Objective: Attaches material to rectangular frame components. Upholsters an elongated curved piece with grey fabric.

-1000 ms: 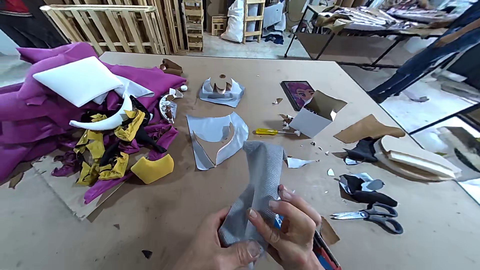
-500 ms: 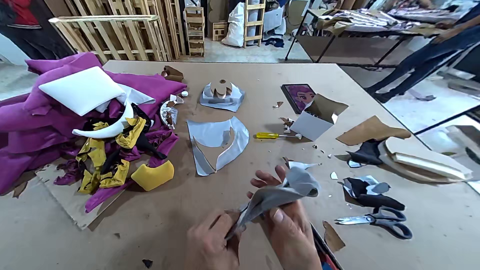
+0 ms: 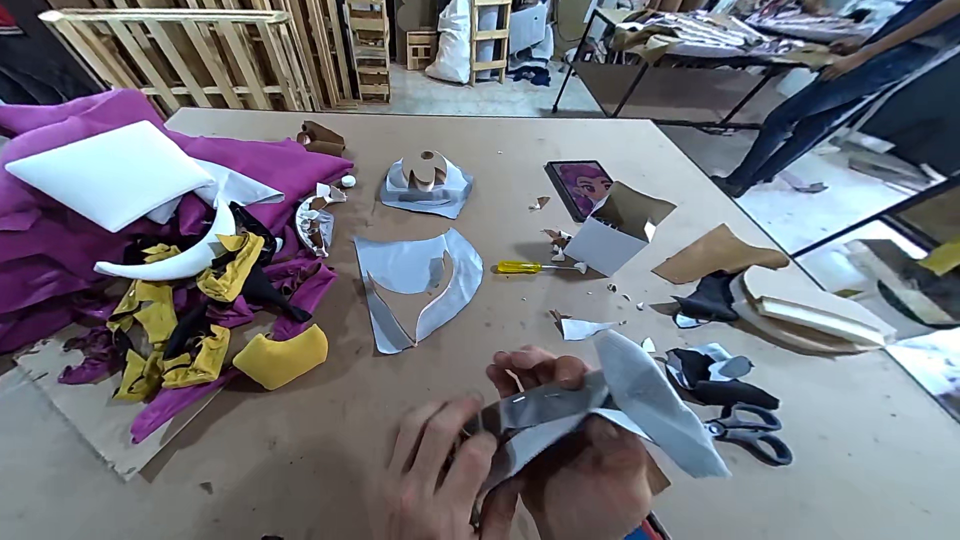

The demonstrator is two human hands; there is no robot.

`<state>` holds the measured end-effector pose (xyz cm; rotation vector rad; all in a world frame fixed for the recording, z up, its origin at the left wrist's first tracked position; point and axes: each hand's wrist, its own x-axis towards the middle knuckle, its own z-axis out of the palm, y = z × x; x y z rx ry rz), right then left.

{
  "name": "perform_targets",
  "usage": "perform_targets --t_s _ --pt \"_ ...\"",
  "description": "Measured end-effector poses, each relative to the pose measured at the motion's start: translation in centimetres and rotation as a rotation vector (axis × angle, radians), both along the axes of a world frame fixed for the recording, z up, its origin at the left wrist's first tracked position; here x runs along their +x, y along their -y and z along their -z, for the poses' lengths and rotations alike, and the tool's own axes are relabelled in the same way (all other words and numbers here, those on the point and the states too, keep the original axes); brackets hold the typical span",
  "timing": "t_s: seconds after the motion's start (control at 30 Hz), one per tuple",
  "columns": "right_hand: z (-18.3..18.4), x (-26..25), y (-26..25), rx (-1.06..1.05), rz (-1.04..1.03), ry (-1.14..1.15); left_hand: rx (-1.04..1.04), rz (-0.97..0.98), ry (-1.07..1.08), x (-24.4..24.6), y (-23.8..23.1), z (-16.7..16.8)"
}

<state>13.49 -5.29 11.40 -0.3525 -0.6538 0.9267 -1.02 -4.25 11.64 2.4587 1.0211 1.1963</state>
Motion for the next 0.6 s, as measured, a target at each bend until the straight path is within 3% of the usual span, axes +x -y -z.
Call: perform_targets --t_s 0.07,0.13,0.2,0.27,0.47,0.6 --pt "0.1 -0.4 -0.2 -0.126 0.077 0.176 -0.190 0.082 0.090 0.2 -0.8 -0.3" --pt "0.3 0.0 -0.5 -0.210 0.136 0.344 -0.520 0.237 0.274 0.0 -1.7 -0.3" --pt "-0.1 0.3 -0.7 -0.262 0.177 0.408 -0.822 0.395 0.409 -0.1 -2.2 -0.2" --pt "-0.7 0.0 -1.0 -0.323 0.225 0.431 -0.981 0.421 0.441 0.1 -2.1 -0.4" --pt "-2.4 0.1 -2.1 -0.526 0.346 0.599 -1.071 0.459 0.439 0.2 -3.0 -0.1" --pt "-2.8 0.5 -2.7 -0.569 0.222 0.443 -1.098 0.448 0.657 0.7 -2.9 0.7"
